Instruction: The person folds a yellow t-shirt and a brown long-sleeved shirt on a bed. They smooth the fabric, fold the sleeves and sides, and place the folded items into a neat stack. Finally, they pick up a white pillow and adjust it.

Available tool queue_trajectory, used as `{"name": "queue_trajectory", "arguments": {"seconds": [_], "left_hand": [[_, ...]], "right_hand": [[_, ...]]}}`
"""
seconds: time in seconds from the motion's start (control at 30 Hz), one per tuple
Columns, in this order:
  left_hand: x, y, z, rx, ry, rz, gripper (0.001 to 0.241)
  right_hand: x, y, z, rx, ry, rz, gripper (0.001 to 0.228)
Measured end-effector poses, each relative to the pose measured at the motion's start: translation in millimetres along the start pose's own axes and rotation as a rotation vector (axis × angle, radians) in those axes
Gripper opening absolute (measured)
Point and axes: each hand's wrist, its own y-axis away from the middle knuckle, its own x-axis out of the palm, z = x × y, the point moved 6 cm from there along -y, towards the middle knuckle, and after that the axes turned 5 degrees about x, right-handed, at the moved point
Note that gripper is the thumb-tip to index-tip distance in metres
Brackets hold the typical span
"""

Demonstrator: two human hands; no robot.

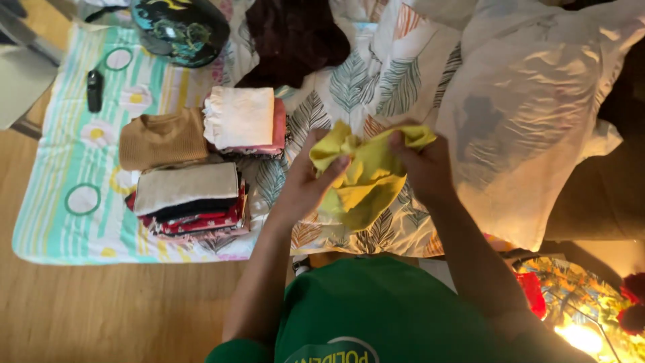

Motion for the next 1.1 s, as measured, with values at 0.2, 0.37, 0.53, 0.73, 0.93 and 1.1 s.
{"name": "queue_trajectory", "arguments": {"seconds": [0.2, 0.37, 0.53, 0.73, 0.93, 1.1], "left_hand": [[13, -20, -65, 0.163, 0.166, 0.03, 0.077], [0, -22, -46, 0.178, 0.073, -0.069, 0.068], [13, -30, -41, 0.14, -0.024, -0.108, 0.044], [17, -29, -57, 0.129, -0.185, -0.019, 0.03], [-3, -24, -46, 0.001, -0.228, 0.052, 0.026], [-21, -24, -38, 0.09, -0.272, -0.173, 0.015]], "right_hand": [[-21, -23, 33, -0.216, -0.093, -0.038, 0.009], [-36, -30, 43, -0.333, -0.019, -0.214, 0.016], [23, -2, 102, -0.72, 0.587, -0.046, 0.057], [21, -26, 6, -0.405, 0.536, 0.328, 0.046], [-3, -41, -8, -0.18, 0.213, 0.205, 0.022], [13, -24, 54, -0.443, 0.325, 0.106, 0.033]]}}
